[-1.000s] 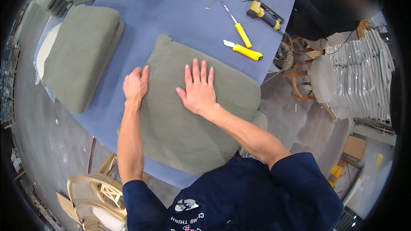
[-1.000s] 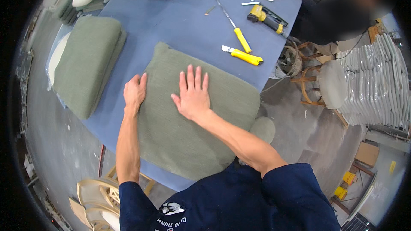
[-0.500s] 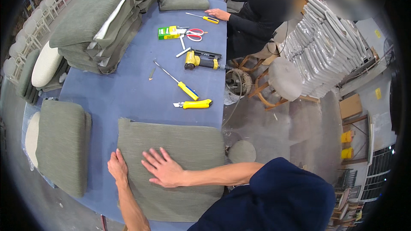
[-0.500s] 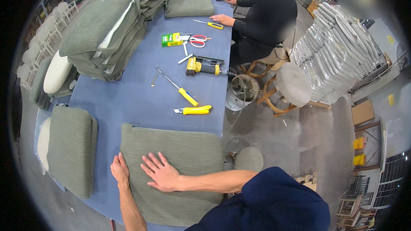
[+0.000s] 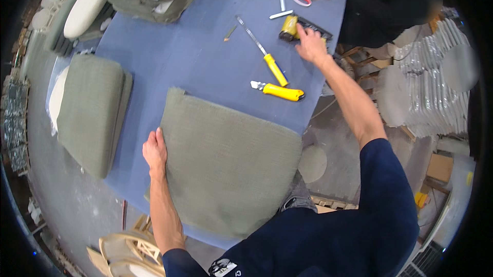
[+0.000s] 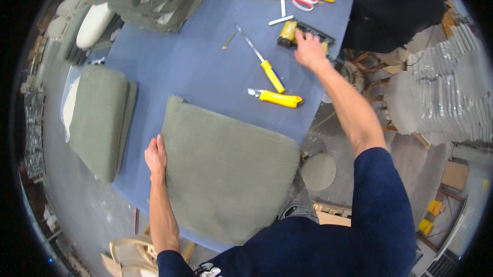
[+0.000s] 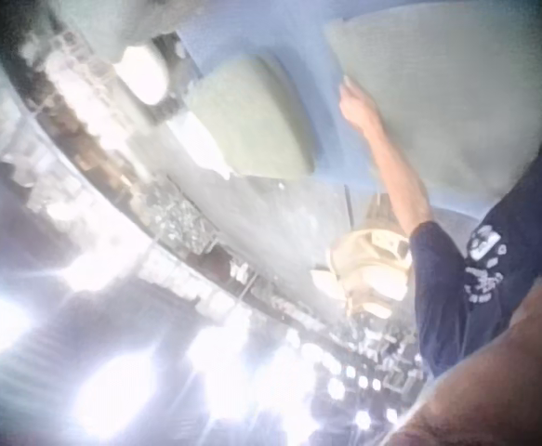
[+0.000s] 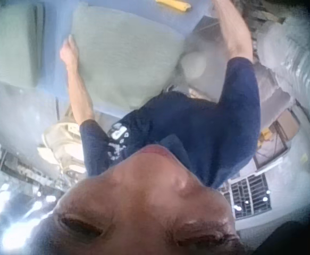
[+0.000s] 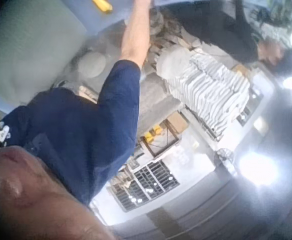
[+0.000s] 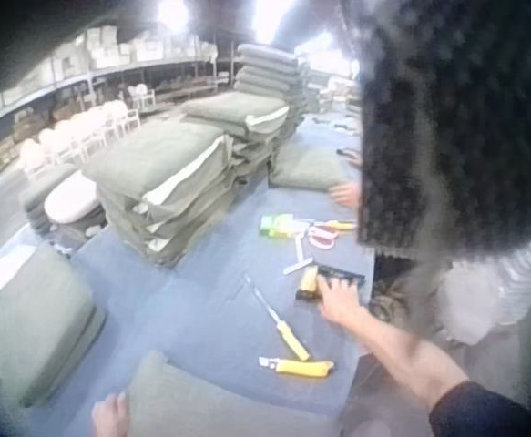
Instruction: The person assembles chair cushions by hand, smoothing fabric and using a staple gun to secure edges. They handle multiple cushions, inspecting seams and stapling corners while working at a table in a workshop.
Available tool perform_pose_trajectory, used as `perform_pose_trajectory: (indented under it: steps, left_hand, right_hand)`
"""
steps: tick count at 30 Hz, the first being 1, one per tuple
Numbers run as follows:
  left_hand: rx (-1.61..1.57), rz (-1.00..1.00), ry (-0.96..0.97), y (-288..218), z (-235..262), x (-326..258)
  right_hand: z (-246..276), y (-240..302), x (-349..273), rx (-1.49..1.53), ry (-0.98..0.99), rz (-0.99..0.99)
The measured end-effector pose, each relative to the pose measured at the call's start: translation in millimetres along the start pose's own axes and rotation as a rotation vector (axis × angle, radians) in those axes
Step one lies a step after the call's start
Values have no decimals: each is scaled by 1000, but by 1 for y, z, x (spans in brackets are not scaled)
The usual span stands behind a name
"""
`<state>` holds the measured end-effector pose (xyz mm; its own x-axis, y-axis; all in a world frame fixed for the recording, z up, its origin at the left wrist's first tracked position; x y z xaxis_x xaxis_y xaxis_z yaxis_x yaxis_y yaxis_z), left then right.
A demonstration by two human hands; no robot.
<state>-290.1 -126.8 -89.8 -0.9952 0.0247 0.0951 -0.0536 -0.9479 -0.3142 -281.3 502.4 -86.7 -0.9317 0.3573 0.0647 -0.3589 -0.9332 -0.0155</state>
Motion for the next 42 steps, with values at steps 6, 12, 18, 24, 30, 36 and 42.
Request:
perform_pose_trajectory:
  steps: [6, 12, 18, 24, 30, 36, 42]
  left_hand:
    - [24, -1, -20, -5, 1, 9]
    - [-91, 69, -2, -3, 1, 6]
    - [-219, 149, 62, 1, -4, 3]
    - [-298, 161, 98, 7, -8, 4]
    - [-386, 167, 74, 15, -17, -5]
    - [-408, 171, 98, 14, -18, 1]
    - [-425, 199, 149, 16, -16, 3]
  right_hand:
    - [-32, -37, 37, 85, -13, 62]
    - [46, -25, -17, 286, -15, 143]
    - [121, 79, -200, 1059, 376, -262]
    - [124, 218, -257, 1046, 681, -121]
    - [124, 259, -263, 943, 705, -73]
    - [116, 275, -260, 874, 681, -124]
    - [104, 275, -255, 745, 735, -107]
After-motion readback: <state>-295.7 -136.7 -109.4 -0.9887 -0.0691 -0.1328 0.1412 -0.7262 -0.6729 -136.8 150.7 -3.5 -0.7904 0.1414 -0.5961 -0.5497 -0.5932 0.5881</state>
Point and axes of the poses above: each hand's wrist, its own x-axis towards the middle knuckle, its own z-axis out of the back of the hand, y = z × x, the point moved 7 cm from there along x, towards the middle knuckle, and after that the axes turned 8 degrees about -y, right-handed, at the moved point
